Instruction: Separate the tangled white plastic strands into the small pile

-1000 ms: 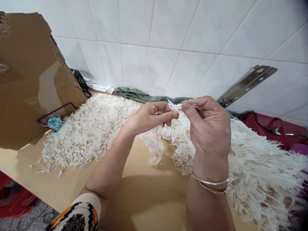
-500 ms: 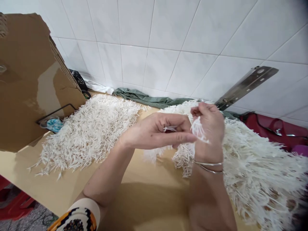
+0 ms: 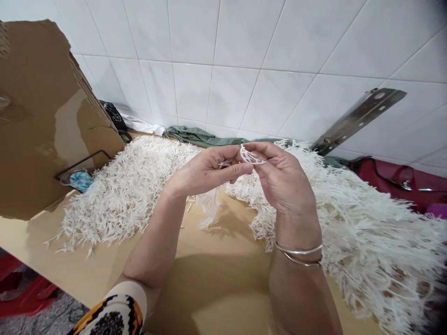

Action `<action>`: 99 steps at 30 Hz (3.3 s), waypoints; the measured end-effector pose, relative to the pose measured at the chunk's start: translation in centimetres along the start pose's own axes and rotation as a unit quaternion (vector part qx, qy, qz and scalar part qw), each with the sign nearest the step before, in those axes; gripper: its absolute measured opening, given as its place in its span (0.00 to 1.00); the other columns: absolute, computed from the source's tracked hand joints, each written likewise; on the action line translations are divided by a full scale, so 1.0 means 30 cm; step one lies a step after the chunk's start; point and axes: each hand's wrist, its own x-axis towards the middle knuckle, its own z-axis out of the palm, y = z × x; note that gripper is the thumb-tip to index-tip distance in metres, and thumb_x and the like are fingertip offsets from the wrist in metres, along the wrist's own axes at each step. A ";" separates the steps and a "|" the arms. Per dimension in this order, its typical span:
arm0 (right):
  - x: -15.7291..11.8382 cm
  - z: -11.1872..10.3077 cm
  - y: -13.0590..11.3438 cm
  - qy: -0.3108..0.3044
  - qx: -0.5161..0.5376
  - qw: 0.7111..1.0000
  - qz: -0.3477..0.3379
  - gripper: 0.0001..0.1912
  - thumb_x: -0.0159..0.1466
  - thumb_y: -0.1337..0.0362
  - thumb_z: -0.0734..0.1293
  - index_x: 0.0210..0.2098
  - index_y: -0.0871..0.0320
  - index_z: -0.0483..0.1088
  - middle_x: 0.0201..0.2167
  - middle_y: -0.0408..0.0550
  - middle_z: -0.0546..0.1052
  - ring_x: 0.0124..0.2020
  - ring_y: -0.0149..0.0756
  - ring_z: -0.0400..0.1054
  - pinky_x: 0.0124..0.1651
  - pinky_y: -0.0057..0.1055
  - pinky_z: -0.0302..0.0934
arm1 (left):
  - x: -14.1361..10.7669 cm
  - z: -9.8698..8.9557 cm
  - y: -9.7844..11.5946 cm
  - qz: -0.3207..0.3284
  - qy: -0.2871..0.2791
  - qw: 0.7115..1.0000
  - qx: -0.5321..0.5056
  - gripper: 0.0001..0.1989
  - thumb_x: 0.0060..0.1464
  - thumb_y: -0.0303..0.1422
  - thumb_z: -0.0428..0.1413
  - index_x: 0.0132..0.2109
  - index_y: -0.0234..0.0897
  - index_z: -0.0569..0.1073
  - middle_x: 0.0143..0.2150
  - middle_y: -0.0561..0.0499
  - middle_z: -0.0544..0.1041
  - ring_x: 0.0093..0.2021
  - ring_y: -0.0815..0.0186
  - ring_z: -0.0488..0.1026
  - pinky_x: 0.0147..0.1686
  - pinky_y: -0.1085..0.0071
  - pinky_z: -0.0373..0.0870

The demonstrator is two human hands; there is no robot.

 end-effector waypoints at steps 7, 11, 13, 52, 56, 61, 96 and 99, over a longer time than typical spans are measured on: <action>-0.046 0.005 -0.065 -0.010 -0.062 0.997 -0.044 0.13 0.67 0.48 0.76 0.41 0.49 0.83 0.38 0.44 0.83 0.42 0.36 0.78 0.47 0.36 0.75 | 0.010 0.006 -0.018 -0.012 -0.017 0.999 0.024 0.15 0.69 0.44 0.57 0.43 0.36 0.80 0.31 0.54 0.72 0.30 0.73 0.64 0.30 0.74 0.62; -0.056 -0.005 -0.060 0.011 -0.132 0.988 -0.081 0.08 0.66 0.55 0.78 0.38 0.51 0.80 0.32 0.42 0.80 0.35 0.34 0.74 0.40 0.34 0.71 | 0.011 0.006 -0.013 -0.022 -0.026 0.998 0.047 0.16 0.69 0.43 0.55 0.43 0.35 0.81 0.30 0.54 0.71 0.28 0.74 0.62 0.29 0.74 0.59; -0.056 -0.005 -0.054 0.024 -0.147 0.985 -0.092 0.08 0.68 0.56 0.76 0.36 0.51 0.77 0.31 0.42 0.79 0.33 0.34 0.73 0.37 0.34 0.69 | 0.013 0.005 -0.011 -0.030 -0.036 0.998 0.050 0.16 0.69 0.44 0.56 0.44 0.36 0.82 0.29 0.55 0.69 0.27 0.74 0.60 0.28 0.74 0.59; -0.014 -0.033 -0.024 0.165 -0.358 0.902 -0.175 0.05 0.71 0.64 0.66 0.37 0.49 0.70 0.36 0.47 0.77 0.41 0.42 0.72 0.54 0.46 0.67 | 0.007 -0.008 -0.001 -0.009 -0.112 0.993 0.030 0.17 0.70 0.46 0.57 0.41 0.38 0.81 0.30 0.54 0.71 0.30 0.73 0.65 0.31 0.75 0.64; 0.015 -0.084 0.007 0.213 -0.371 0.892 -0.146 0.05 0.67 0.64 0.68 0.33 0.51 0.70 0.30 0.44 0.76 0.35 0.39 0.70 0.50 0.45 0.68 | -0.005 -0.008 0.018 0.015 -0.170 0.985 -0.029 0.18 0.70 0.47 0.57 0.42 0.39 0.82 0.30 0.52 0.73 0.30 0.72 0.67 0.31 0.73 0.66; -0.014 -0.065 -0.028 0.112 -0.337 0.926 -0.126 0.03 0.66 0.62 0.72 0.39 0.53 0.80 0.38 0.45 0.85 0.42 0.39 0.79 0.54 0.44 0.72 | 0.009 0.019 -0.015 0.014 0.037 0.998 -0.053 0.17 0.70 0.47 0.56 0.44 0.40 0.81 0.38 0.51 0.74 0.36 0.71 0.67 0.38 0.72 0.68; -0.031 -0.054 -0.083 0.186 -0.057 0.968 -0.156 0.03 0.63 0.64 0.77 0.32 0.53 0.80 0.31 0.41 0.81 0.34 0.32 0.75 0.49 0.38 0.72 | 0.084 0.054 -0.116 -0.010 0.114 0.964 -0.239 0.17 0.59 0.48 0.68 0.44 0.39 0.79 0.35 0.54 0.76 0.37 0.73 0.71 0.44 0.72 0.68; -0.049 -0.059 -0.109 0.204 -0.078 0.960 -0.173 0.05 0.61 0.66 0.78 0.38 0.54 0.82 0.34 0.42 0.83 0.36 0.32 0.77 0.50 0.38 0.72 | 0.076 0.059 -0.115 0.020 0.122 0.975 -0.183 0.17 0.62 0.47 0.65 0.52 0.44 0.80 0.38 0.53 0.75 0.36 0.73 0.67 0.38 0.73 0.64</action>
